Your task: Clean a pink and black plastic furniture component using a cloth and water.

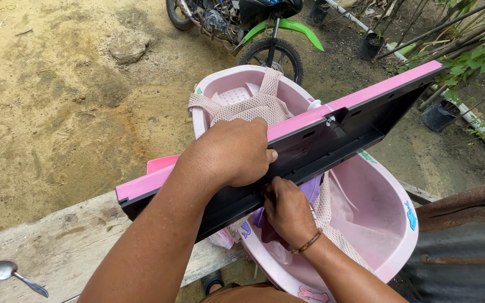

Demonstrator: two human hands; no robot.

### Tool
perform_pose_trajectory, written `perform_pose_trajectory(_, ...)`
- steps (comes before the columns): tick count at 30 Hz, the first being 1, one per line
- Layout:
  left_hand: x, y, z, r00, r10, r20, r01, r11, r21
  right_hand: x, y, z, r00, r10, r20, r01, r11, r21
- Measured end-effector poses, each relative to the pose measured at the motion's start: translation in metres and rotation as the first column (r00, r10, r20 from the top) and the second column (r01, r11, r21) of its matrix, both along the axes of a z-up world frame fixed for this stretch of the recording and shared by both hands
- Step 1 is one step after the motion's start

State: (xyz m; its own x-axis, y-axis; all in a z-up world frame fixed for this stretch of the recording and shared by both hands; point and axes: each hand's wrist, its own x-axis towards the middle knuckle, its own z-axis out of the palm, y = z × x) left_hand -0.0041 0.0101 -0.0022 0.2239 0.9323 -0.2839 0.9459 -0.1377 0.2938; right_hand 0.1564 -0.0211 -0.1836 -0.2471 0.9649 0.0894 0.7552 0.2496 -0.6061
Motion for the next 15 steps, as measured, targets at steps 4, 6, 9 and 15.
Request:
perform_pose_trajectory(4,0.001,0.001,-0.003,0.999,-0.037,0.001,0.037,0.999,0.034,0.027,0.018,-0.013,0.999,-0.021,0.029,0.015,0.984,0.178)
perform_pose_trajectory(6,0.003,-0.002,-0.001,1.000,-0.012,0.005,0.012,1.000,0.020,0.037,0.027,-0.008,0.986,-0.147,0.072,0.132,0.975,0.181)
perform_pose_trajectory(9,0.003,-0.003,-0.001,1.000,0.008,0.029,-0.008,1.000,0.013,0.037,0.028,0.000,0.972,-0.204,0.118,0.186,0.971,0.148)
perform_pose_trajectory(15,0.002,0.000,-0.005,1.000,0.017,0.010,-0.017,1.000,0.020,0.012,0.011,-0.002,0.997,-0.066,-0.040,0.068,0.996,0.049)
